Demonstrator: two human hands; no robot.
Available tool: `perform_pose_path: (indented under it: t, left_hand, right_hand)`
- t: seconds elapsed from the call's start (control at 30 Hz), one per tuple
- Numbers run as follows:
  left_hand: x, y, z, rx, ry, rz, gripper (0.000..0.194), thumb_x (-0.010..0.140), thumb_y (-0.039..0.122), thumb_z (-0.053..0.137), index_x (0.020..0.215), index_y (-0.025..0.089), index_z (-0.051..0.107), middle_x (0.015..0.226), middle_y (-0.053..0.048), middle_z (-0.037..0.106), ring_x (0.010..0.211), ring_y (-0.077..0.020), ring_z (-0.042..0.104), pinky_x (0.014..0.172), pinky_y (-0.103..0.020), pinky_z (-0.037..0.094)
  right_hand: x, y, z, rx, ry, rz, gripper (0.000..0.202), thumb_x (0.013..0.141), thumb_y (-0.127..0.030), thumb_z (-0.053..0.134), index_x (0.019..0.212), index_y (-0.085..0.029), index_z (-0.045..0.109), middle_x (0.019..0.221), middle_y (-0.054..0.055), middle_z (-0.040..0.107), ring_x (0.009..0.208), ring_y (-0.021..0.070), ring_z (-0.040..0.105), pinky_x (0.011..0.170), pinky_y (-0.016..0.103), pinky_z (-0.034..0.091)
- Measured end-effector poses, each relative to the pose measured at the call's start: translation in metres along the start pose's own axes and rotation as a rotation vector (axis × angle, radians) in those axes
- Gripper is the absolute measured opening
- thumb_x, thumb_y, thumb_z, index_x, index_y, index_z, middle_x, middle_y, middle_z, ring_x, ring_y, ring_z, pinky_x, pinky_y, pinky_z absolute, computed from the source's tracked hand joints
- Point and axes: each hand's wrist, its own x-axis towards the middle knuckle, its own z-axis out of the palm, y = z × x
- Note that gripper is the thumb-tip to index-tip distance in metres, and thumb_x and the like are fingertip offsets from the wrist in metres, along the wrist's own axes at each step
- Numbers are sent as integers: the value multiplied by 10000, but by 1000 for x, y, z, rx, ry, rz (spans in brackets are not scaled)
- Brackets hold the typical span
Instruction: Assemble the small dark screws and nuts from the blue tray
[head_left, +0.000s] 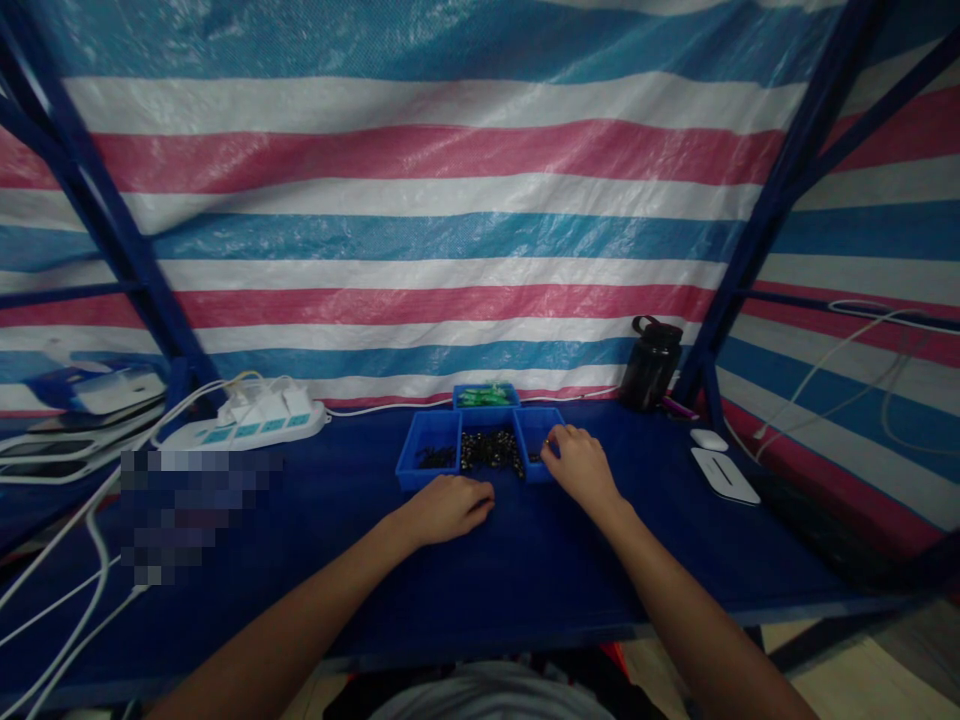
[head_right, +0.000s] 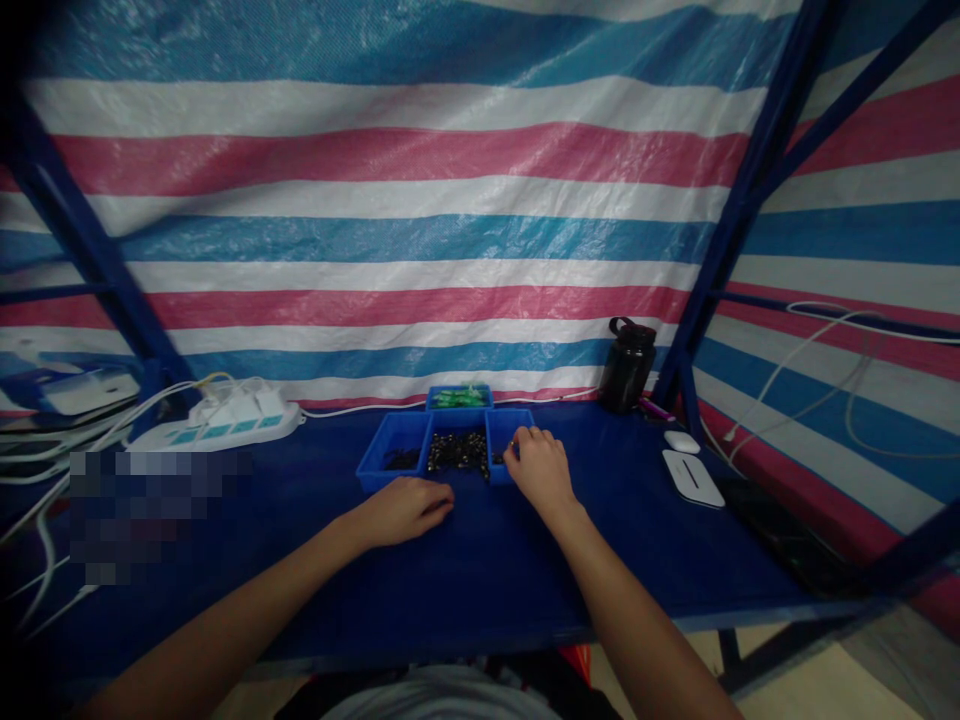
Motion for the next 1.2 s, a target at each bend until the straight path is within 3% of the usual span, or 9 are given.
perform_pose_path:
  t: [0.17,0.27,0.37,0.47,0.6,0.73,1.2]
  left_hand:
    - [0,-1,0,-5,11,13,140,904,251,436,881,200,565,826,-17,654,739,-153,614,637,-217,400]
    - [0,-4,3,15,19,21,168,904,270,438,851,192,577,777,-21,651,708,-154,611,614,-217,389]
    - [-2,-5,6,55,-21,6,248,889,316,455,726,178,582,644,-19,616,608,-149,586,552,-219,361]
    - [-3,-4,8,57,-50,6,300,868,336,475,635,175,576,575,-17,591,546,-142,561,520,-227,341]
    - [-4,-1,5,63,-46,22,338,856,323,478,565,174,569,542,-20,590,512,-137,539,501,-239,307]
    - [-4,1,3,63,-51,41,366,854,308,469,527,171,563,506,-19,574,480,-127,514,478,-244,261]
    - [-3,-1,3,60,-37,8,348,863,300,463,573,162,598,515,-29,589,508,-138,561,479,-235,296]
  right_hand:
    - [-2,-9,-1,70,27,-59,165,855,-258,489,957,-169,582,951,108,598,922,242,527,796,344,396]
    - [-8,-23,-4,252,51,-211,165,871,-211,457,983,-176,574,977,93,580,967,221,524,872,340,398]
    - [-17,-39,-2,432,-65,-382,177,882,-184,434,1001,-194,565,1000,62,573,920,171,559,836,291,440]
    - [-24,-48,4,452,-172,-461,241,885,-148,409,1066,-183,564,1057,70,572,979,169,564,885,294,436]
    - [-26,-52,17,335,-307,-445,392,870,-172,429,1256,-157,497,1277,125,488,1129,217,520,951,315,416]
    - [-24,-55,25,236,-353,-413,506,885,-228,400,1384,-146,370,1441,154,323,1197,272,477,967,369,415]
    - [-21,-62,25,157,-379,-384,482,900,-286,358,1366,-171,409,1432,149,350,1077,280,573,888,402,462]
